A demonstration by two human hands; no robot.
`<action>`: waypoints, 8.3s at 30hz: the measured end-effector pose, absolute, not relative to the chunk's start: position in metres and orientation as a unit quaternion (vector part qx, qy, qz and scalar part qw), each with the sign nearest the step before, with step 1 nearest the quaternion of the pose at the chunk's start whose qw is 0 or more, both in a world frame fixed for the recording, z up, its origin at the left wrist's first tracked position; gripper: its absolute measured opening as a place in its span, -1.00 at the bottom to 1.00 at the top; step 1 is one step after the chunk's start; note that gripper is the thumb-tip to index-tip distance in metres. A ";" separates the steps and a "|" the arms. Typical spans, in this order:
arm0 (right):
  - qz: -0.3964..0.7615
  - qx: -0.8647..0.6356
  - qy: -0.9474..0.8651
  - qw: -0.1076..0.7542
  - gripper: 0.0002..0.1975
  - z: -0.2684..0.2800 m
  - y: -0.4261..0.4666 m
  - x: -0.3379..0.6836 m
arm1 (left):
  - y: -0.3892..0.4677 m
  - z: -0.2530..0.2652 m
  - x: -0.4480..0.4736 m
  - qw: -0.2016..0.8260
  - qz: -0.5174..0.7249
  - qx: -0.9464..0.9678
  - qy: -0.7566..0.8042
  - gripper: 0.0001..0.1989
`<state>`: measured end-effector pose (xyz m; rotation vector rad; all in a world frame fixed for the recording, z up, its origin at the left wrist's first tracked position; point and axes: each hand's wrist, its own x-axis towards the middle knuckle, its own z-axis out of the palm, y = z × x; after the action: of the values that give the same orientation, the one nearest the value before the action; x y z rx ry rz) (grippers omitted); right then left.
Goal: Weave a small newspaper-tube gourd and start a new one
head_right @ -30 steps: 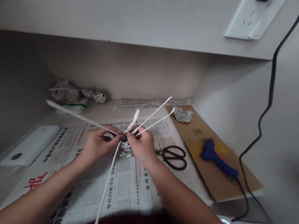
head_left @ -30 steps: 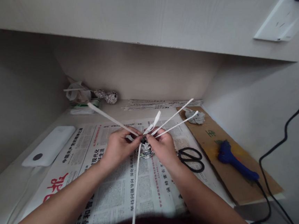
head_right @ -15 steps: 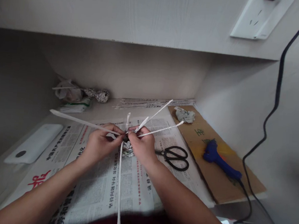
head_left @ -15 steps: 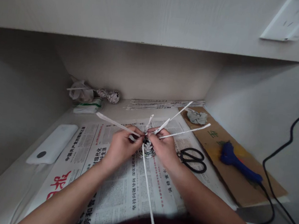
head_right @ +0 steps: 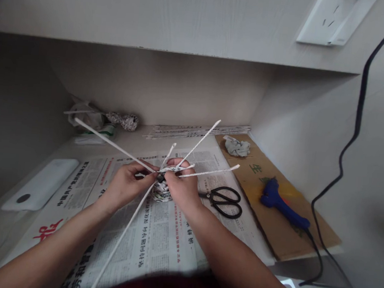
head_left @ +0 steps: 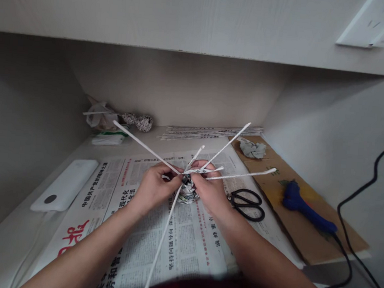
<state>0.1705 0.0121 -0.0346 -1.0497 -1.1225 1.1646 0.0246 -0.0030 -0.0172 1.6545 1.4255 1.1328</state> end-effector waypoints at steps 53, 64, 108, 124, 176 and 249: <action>0.486 -0.470 -0.524 0.518 -0.85 -0.025 -0.001 0.179 | -0.004 -0.010 0.024 0.321 0.440 0.650 0.530 -0.89; 0.192 -0.404 -0.710 0.544 -0.82 -0.020 -0.008 0.188 | 0.001 0.003 0.028 0.231 0.366 0.717 0.547 -0.90; 0.385 -0.483 -0.608 0.499 -0.86 -0.021 0.018 0.203 | -0.010 -0.006 0.047 0.214 0.428 0.716 0.508 -0.91; 0.556 -0.476 -0.460 0.503 -0.82 -0.016 0.018 0.201 | -0.009 -0.008 0.053 0.283 0.431 0.684 0.516 -0.95; 0.347 -0.368 -0.727 0.464 -0.50 0.000 -0.009 0.208 | 0.017 -0.017 0.049 0.369 0.478 0.531 0.594 -0.91; 0.460 -0.423 -0.506 0.595 -0.74 -0.049 0.013 0.190 | 0.010 -0.014 0.063 0.414 0.518 0.522 0.537 -0.76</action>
<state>0.1905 0.0129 -0.0487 -0.9836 -1.1756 1.0680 0.0635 0.0099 -0.0137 1.3119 1.3492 1.3024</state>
